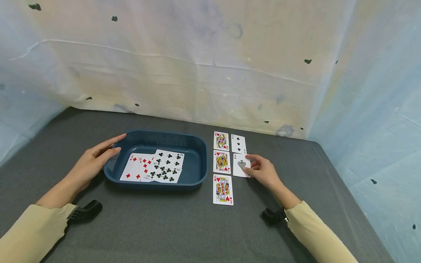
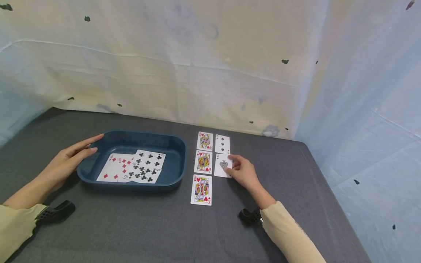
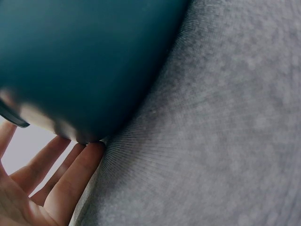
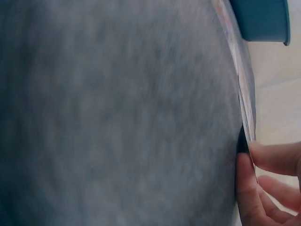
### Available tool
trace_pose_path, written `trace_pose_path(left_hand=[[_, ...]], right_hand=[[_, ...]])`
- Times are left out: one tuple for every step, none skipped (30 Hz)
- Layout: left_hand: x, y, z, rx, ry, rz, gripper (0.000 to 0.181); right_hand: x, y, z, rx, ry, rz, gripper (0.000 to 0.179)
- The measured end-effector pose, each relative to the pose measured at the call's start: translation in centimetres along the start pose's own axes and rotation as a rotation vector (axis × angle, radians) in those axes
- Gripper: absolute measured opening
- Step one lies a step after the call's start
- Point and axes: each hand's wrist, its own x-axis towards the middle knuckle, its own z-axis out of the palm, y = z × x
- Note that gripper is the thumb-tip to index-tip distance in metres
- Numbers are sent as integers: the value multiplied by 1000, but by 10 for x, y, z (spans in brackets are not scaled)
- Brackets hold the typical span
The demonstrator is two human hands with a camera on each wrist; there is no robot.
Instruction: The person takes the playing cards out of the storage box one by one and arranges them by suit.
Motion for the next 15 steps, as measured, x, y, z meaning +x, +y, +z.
trace_pose_path(left_hand=[[0, 0, 0, -3, -1, 0, 52], [0, 0, 0, -4, -1, 1, 52], [0, 0, 0, -4, -2, 2, 52], [-1, 0, 0, -3, -3, 1, 51], [-1, 0, 0, -3, -4, 2, 51], [-1, 0, 1, 0, -6, 3, 51], [-2, 1, 1, 3, -7, 3, 51], [-2, 1, 1, 6, -9, -2, 51], [-2, 1, 1, 12, -10, -7, 52], [-2, 2, 1, 23, -8, -16, 52], [-2, 3, 0, 29, -9, -20, 52], [-1, 3, 0, 39, -11, -26, 53], [0, 4, -1, 51, -16, -32, 54], [1, 5, -1, 66, -20, -38, 54], [2, 5, -1, 78, -26, -39, 55]], right_hand=[[0, 0, -1, -33, -9, -19, 47], [1, -1, -2, -72, -25, -45, 46], [1, -2, -3, -106, -40, -65, 45], [2, -3, -4, -136, -61, -84, 44], [2, -4, -5, -159, -84, -106, 43], [3, -4, -6, -188, -104, -134, 42], [4, -5, -8, -212, -122, -165, 41], [5, -6, -9, -234, -138, -195, 40], [5, -7, -10, -254, -148, -218, 39], [6, -7, -11, -282, -151, -256, 38], [6, -7, -11, -304, -152, -286, 37], [7, -8, -12, -322, -147, -308, 37], [7, -8, -13, -332, -142, -316, 37], [6, -9, -13, -340, -136, -319, 38], [6, -8, -13, -341, -136, -320, 38]])
